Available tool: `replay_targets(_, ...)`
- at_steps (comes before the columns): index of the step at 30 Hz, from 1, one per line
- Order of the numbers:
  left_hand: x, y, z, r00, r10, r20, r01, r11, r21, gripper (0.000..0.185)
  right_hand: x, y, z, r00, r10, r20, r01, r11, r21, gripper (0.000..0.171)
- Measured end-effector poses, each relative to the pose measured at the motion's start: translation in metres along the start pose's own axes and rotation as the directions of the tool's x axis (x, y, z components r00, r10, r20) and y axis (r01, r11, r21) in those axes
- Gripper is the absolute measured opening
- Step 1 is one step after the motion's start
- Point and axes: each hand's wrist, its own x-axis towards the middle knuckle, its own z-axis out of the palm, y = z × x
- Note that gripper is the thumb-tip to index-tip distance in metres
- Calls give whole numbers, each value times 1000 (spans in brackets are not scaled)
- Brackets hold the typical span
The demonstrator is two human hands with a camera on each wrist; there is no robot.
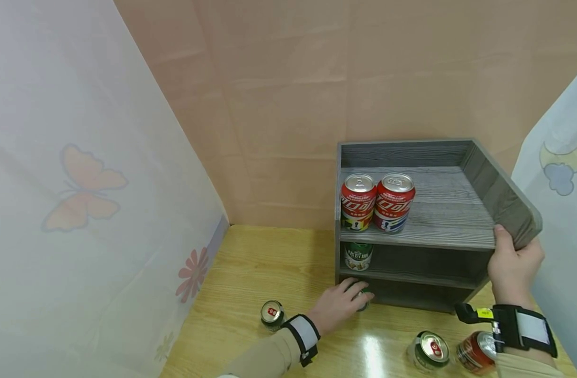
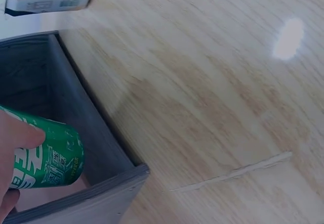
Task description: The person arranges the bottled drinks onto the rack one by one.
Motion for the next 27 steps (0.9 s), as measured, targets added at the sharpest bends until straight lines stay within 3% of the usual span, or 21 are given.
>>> replay_targets(18, 2, 4, 20, 993, -114, 14, 114, 993, 42, 49, 1, -1, -1, 999, 46, 8, -46, 999, -5, 24)
replay_targets(27, 8, 7, 22, 987, -160, 31, 158, 986, 57, 49, 2, 0, -1, 1000, 25, 1, -25, 1000, -10, 26)
